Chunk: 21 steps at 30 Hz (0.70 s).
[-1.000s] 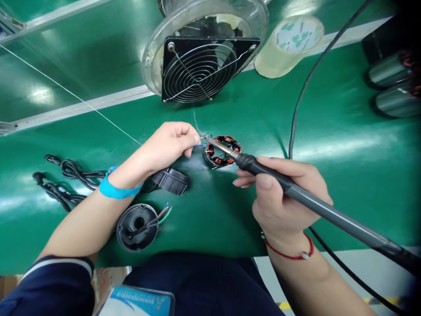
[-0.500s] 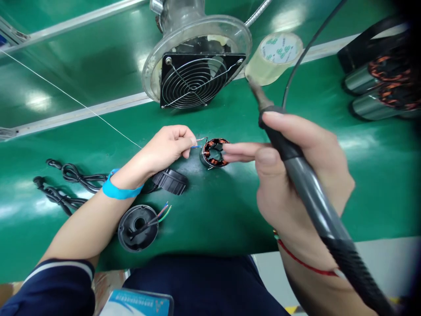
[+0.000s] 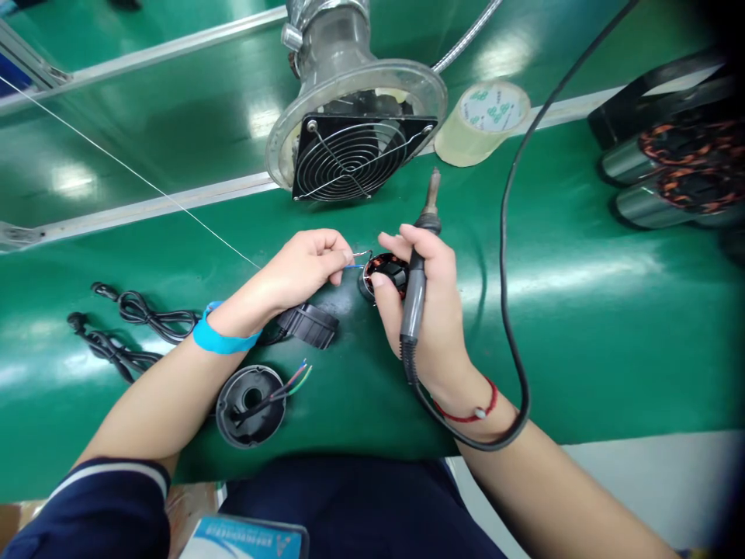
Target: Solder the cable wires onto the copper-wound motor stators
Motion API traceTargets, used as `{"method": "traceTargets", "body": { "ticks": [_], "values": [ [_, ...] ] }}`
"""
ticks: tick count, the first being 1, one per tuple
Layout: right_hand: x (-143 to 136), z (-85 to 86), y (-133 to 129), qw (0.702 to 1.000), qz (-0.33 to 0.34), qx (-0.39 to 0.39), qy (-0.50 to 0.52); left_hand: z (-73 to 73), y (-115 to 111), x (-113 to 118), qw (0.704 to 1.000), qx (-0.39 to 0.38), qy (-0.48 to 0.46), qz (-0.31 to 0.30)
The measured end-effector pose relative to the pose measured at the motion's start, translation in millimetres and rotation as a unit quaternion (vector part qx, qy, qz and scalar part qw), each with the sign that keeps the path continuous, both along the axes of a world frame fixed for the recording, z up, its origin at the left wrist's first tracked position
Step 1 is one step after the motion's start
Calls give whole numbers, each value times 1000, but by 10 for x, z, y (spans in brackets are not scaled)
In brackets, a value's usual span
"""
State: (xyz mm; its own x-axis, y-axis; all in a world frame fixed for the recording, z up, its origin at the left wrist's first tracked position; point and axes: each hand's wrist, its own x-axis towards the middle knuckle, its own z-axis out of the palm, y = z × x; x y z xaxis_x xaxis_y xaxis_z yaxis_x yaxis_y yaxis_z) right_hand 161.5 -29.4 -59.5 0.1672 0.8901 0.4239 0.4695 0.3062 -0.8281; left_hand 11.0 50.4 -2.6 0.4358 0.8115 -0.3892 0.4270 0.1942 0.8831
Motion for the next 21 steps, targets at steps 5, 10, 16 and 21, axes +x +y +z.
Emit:
{"method": "traceTargets", "body": {
  "ticks": [5,10,16,21],
  "values": [
    [-2,-11,8,1000,7,-3,-8,-9,3,-10,1000,14,-1,-4],
    [-10,-37,27,1000,-4,12,2,4,-10,-18,1000,20,2,-3],
    [-86,-6,56,999,-8,50,-20,-35,-36,-28,999,52,-9,13],
    [-130,20,87,999,-5,43,21,-56,-69,-40,995,98,4,5]
  ]
}}
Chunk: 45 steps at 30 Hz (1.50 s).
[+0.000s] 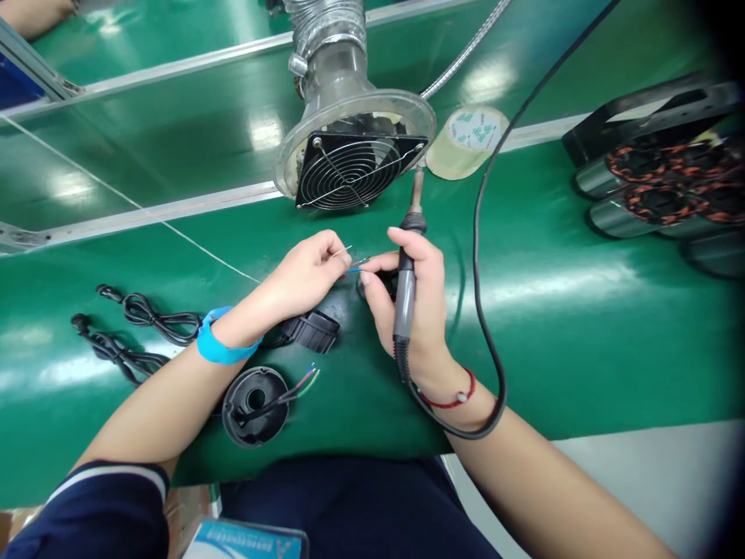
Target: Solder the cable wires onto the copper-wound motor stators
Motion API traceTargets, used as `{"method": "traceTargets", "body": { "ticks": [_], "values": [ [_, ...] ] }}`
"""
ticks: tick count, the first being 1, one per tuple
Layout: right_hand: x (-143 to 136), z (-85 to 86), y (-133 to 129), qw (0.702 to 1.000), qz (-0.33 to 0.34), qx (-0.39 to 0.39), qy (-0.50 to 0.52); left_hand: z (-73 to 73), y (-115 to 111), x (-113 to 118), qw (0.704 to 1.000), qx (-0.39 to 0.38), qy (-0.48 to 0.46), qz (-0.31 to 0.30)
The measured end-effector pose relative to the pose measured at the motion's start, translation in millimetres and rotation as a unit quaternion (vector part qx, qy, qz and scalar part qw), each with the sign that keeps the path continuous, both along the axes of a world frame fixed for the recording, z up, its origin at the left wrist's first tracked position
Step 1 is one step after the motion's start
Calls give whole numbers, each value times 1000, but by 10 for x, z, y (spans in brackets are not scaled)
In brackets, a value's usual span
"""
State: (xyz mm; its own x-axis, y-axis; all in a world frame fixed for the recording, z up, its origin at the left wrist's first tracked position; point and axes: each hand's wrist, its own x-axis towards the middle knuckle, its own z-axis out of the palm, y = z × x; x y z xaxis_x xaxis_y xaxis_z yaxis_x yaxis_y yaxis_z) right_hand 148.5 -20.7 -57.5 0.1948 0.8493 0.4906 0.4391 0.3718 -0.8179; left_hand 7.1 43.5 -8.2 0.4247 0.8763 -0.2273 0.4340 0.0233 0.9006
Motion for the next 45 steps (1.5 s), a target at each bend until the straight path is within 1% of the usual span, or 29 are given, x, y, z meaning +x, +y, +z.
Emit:
{"method": "traceTargets", "body": {
  "ticks": [5,8,13,19,21,24,27,30,33,35,37,39,42,45],
  "values": [
    [15,17,4,996,31,-25,84,75,-38,-27,997,58,2,-42],
    [33,24,6,995,36,-23,91,114,-30,-51,994,82,24,-70],
    [59,35,11,995,52,-11,86,147,-7,-55,996,23,25,-86],
    [71,80,10,995,59,-3,82,183,-33,-35,996,-6,22,-82],
    [64,71,11,993,68,-6,92,186,-33,-48,996,3,28,-90],
    [67,49,11,990,81,-20,113,165,-29,-66,994,43,35,-97],
    [126,87,-20,992,50,-33,114,134,-39,-62,993,64,53,-81],
    [237,198,-131,998,0,-33,60,122,-61,-39,993,61,81,-65],
    [333,269,-321,999,-29,-29,7,123,-75,-15,991,64,105,-53],
    [364,242,-459,999,-50,-14,-9,118,-74,-7,990,68,117,-47],
    [370,169,-577,997,-71,19,-21,110,-69,-3,989,70,123,-43],
    [363,87,-660,995,-76,59,-24,105,-65,0,989,71,124,-42],
    [349,12,-720,994,-58,93,-29,107,-62,11,989,74,125,-41],
    [340,-1,-728,994,-61,87,-42,109,-59,24,989,73,121,-38]
  ]
}}
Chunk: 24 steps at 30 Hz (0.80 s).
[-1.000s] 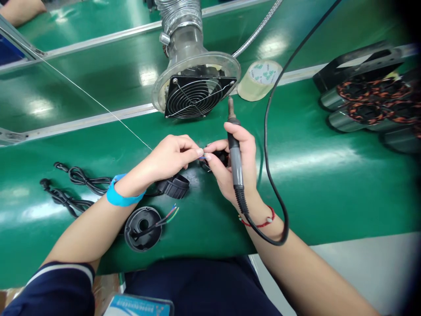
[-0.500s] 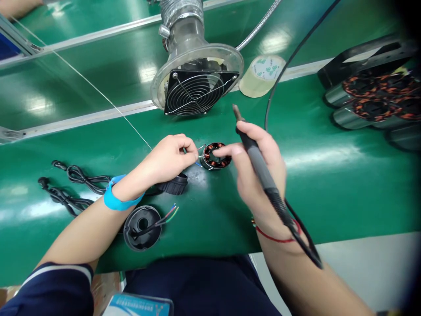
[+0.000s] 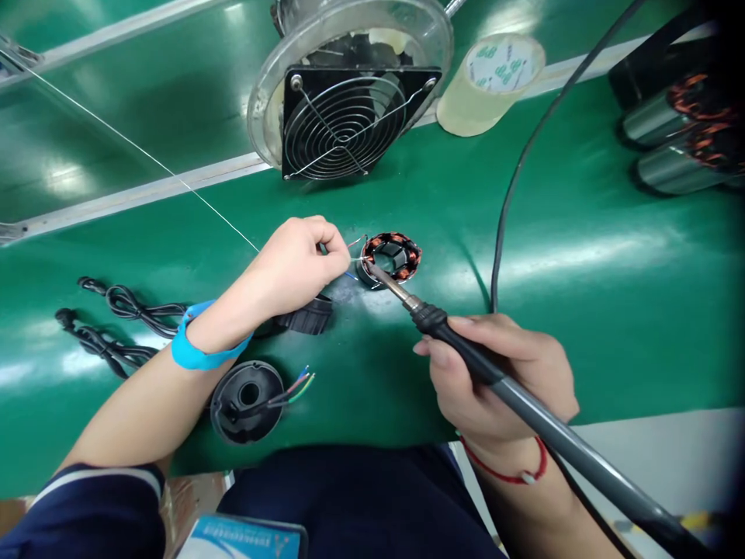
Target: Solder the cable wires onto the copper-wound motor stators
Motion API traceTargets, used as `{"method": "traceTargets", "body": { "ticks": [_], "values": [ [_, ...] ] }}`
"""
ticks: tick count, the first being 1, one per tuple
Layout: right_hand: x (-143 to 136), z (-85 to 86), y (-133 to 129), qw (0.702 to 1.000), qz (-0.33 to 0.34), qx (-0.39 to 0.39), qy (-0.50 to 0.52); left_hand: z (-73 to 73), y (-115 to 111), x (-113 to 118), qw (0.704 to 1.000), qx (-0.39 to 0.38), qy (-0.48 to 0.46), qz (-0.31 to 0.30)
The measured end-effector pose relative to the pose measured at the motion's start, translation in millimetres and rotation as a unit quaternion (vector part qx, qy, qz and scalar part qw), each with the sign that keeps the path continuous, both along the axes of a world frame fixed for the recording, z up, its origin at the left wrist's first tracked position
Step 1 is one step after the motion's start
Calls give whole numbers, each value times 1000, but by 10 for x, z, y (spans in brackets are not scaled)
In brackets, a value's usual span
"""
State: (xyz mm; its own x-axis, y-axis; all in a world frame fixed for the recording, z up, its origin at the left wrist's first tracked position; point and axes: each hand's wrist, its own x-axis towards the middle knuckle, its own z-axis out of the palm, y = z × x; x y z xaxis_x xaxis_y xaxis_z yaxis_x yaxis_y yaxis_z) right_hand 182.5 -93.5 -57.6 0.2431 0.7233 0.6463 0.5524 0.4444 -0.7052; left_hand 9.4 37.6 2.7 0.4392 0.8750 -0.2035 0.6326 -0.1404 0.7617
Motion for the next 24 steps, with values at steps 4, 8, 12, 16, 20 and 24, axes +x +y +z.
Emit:
{"method": "traceTargets", "body": {
  "ticks": [4,8,12,16,20,24],
  "values": [
    [-12,1,3,1000,-11,-13,-11,-19,8,-4,1000,1,-12,-3],
    [-22,-15,-8,1000,-12,-23,-6,-40,16,-14,1000,4,-18,-6],
    [-19,-35,-21,999,-26,-24,2,-42,18,-8,1000,0,-28,-4],
    [-9,-58,-29,1000,-13,-27,-1,-39,19,2,999,-4,-31,-4],
    [0,-52,-19,1000,2,-15,5,-37,22,5,999,-14,-32,3],
    [7,-40,-4,1000,17,-2,19,-27,21,3,999,-21,-31,7]
  ]
}}
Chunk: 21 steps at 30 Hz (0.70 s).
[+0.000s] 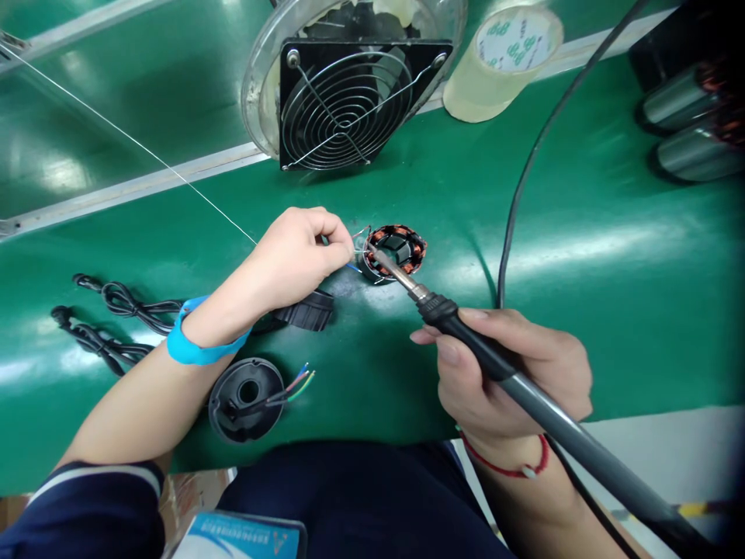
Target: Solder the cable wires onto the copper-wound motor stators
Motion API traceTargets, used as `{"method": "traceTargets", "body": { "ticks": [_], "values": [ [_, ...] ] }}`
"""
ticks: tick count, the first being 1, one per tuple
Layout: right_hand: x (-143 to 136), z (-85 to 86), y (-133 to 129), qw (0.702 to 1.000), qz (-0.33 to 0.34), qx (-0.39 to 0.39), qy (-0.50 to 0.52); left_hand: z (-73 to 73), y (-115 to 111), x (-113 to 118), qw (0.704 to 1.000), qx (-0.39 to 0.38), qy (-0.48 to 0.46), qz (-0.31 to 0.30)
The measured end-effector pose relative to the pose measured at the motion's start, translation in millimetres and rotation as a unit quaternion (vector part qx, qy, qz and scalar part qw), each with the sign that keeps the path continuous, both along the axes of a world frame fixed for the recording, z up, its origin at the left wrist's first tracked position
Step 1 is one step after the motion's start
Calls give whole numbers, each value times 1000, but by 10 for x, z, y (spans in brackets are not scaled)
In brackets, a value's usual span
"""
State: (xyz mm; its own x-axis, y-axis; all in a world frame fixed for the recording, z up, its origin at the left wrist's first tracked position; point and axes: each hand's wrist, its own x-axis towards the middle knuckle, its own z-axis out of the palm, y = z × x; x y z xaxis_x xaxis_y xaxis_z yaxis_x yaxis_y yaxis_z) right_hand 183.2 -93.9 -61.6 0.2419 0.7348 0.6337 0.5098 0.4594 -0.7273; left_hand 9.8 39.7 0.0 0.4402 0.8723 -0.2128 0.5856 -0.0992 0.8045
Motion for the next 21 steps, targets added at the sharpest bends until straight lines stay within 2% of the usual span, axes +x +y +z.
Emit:
{"method": "traceTargets", "body": {
  "ticks": [12,15,21],
  "values": [
    [24,62,53,999,-21,4,-33,21,2,8,1000,-18,3,2],
    [39,160,88,997,-24,-29,-66,21,1,6,1000,-17,2,4],
    [30,436,356,989,30,-142,-27,13,10,-10,1000,-15,-9,1]
  ]
}}
